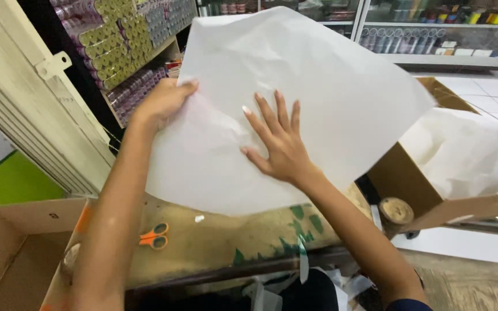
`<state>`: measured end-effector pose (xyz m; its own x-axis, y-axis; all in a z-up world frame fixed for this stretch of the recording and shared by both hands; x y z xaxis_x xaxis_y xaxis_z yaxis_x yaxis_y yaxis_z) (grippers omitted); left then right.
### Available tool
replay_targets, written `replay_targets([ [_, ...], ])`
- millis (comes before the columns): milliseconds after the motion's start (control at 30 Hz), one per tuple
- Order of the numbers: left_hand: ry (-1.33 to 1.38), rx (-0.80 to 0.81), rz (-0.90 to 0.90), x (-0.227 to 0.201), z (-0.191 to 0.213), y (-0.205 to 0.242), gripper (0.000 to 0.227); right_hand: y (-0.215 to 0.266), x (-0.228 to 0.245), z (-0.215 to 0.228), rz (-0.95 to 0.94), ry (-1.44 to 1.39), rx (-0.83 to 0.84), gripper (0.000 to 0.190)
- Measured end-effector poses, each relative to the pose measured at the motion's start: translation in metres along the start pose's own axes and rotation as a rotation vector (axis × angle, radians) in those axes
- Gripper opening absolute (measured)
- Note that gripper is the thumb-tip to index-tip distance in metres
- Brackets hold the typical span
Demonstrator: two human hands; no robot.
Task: Applying glue to a kite frame and smoothing the paper covering to assemble a kite.
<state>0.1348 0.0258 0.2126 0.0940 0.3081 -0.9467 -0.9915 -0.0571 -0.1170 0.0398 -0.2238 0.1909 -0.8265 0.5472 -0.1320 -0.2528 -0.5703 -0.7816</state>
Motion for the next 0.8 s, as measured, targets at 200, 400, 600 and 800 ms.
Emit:
replay_targets([
  [200, -0.728, -0.255, -0.009, 0.102, 0.062, -0.093, 0.061, -0.013, -0.055, -0.111, -0.200, -0.017, 0.375, 0.078],
  [400, -0.896, -0.217, -0.015, 0.047, 0.002, -0.024, 0.070, 0.029, -0.089, -0.232, -0.362, -0.012, 0.750, 0.078],
  [600, -1.135, 0.168, -0.162, 0.139, -0.081, 0.015, 0.074, 0.070, -0.093, -0.292, -0.444, -0.124, 1.093, 0.075],
  [800, -1.092, 0.472, 0.060, 0.166, -0.120, 0.062, 0.088, 0.073, -0.109, -0.251, -0.512, -0.434, 0.966, 0.075],
])
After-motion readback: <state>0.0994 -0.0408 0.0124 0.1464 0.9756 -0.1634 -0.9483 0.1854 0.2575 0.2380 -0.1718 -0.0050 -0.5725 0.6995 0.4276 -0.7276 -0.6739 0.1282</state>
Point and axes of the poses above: each hand's wrist, its own y-axis away from the middle knuckle, its own z-axis out of the back of the hand, x = y × z, the point moved 9 cm from there along -y, towards the middle knuckle, and after that the axes turned 9 degrees about x, right-handed, at the moved point
